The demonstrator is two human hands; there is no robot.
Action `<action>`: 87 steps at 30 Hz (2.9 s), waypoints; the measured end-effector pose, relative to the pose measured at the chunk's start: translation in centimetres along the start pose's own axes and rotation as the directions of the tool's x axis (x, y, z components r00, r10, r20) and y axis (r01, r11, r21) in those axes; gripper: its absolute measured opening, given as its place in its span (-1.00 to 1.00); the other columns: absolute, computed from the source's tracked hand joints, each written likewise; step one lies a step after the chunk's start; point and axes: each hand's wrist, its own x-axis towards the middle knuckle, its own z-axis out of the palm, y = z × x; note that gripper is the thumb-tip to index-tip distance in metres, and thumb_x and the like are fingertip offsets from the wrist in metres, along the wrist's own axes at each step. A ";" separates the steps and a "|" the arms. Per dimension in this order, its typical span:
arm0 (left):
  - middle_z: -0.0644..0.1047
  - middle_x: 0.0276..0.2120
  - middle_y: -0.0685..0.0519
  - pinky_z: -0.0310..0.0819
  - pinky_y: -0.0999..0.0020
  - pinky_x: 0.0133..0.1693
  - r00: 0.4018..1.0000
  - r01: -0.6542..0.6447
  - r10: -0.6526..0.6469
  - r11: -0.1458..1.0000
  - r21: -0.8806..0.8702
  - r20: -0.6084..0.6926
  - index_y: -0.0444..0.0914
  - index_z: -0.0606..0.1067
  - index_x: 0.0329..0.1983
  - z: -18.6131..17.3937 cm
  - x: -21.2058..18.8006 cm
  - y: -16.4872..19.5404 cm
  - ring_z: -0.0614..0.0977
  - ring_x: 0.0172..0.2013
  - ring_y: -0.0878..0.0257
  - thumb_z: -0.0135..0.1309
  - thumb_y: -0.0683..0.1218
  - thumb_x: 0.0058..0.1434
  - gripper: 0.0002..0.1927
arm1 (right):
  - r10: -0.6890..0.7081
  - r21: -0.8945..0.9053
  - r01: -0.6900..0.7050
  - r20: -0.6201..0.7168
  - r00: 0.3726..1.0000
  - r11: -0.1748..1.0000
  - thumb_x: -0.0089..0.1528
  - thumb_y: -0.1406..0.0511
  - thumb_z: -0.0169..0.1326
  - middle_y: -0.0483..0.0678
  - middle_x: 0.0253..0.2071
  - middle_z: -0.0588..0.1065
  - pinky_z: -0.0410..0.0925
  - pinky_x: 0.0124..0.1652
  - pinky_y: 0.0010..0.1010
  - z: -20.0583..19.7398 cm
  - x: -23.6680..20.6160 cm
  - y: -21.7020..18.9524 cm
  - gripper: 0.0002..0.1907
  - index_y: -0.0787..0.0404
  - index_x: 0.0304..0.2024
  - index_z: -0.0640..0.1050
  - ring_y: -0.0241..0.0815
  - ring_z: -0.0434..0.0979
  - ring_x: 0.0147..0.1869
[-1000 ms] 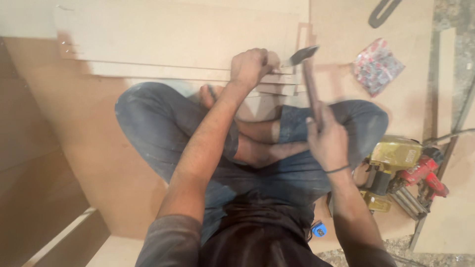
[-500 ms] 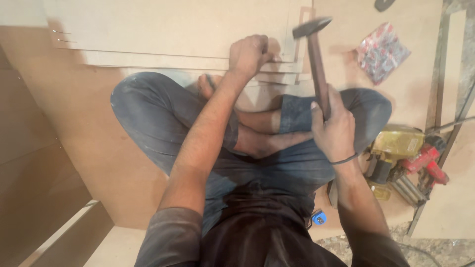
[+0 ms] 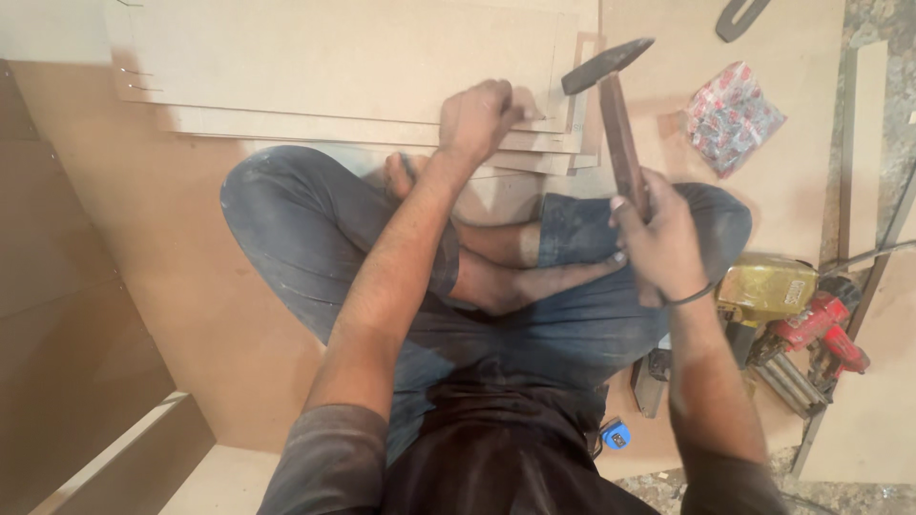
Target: The person sits cross-legged on the floor of a workshop and hammers nails into flat wooden boards. They take nails from a packet, position each nail on a board, and drive it in with a hammer, occasionally repositioning or flipping the boards and setting finished boards aside.
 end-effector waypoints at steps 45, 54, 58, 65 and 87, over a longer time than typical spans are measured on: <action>0.37 -0.58 0.10 0.34 0.28 -0.50 0.876 0.159 -0.452 0.597 -0.786 -0.166 -0.21 0.43 -0.41 1.6 1.6 -2.5 0.41 -0.54 0.18 0.05 0.11 0.49 -0.60 | 0.256 0.564 -0.218 0.013 0.967 0.796 0.37 0.29 0.17 -0.08 -0.41 0.47 0.38 -0.43 -0.43 -0.7 13.3 16.9 -0.78 0.33 -0.12 0.47 -0.27 0.46 -0.46; 0.55 -0.14 -0.14 0.55 0.30 -0.17 0.854 0.165 -0.281 -0.652 -0.740 0.438 -0.36 0.39 0.06 -1.6 -4.9 3.2 0.61 -0.19 0.08 -0.12 -0.14 0.40 -0.76 | -0.770 -0.673 0.383 -0.495 0.403 0.633 0.28 0.39 0.22 0.22 -0.15 0.48 0.45 -0.17 -0.30 4.9 10.3 8.3 -0.64 0.54 0.00 0.42 0.02 0.55 -0.14; 0.54 0.00 -0.23 0.57 0.12 0.12 0.919 0.177 -0.164 -0.641 -0.747 0.358 -0.39 0.31 0.15 -3.1 -6.2 5.6 0.62 0.04 -0.06 -0.14 -0.22 0.42 -0.72 | -0.389 0.125 0.463 -0.379 0.840 0.878 0.36 0.41 0.16 -0.05 -0.13 0.53 0.46 -0.05 -0.48 9.1 4.5 1.7 -0.83 0.32 -0.01 0.51 -0.24 0.57 -0.07; 0.52 -0.13 -0.11 0.57 0.15 0.09 0.920 0.166 -0.214 -0.547 -0.821 0.329 -0.37 0.31 0.20 -3.5 -6.5 6.3 0.62 -0.01 0.01 -0.16 -0.19 0.46 -0.72 | -0.546 -0.088 0.541 -0.228 0.806 0.836 0.32 0.39 0.21 0.01 -0.20 0.53 0.45 -0.21 -0.39 12.1 0.3 -3.6 -0.90 0.27 -0.14 0.57 -0.14 0.61 -0.19; 0.36 -0.42 0.11 0.33 0.41 -0.36 0.800 0.248 -0.412 -0.437 -0.865 0.437 -0.28 0.39 -0.04 -0.2 -7.1 6.4 0.39 -0.46 0.31 -0.11 -0.03 0.47 -0.78 | -0.361 0.078 0.371 -0.115 0.925 0.925 0.41 0.34 0.04 -0.04 -0.29 0.51 0.43 -0.23 -0.44 10.8 2.3 2.4 -0.88 0.30 -0.07 0.43 -0.25 0.56 -0.24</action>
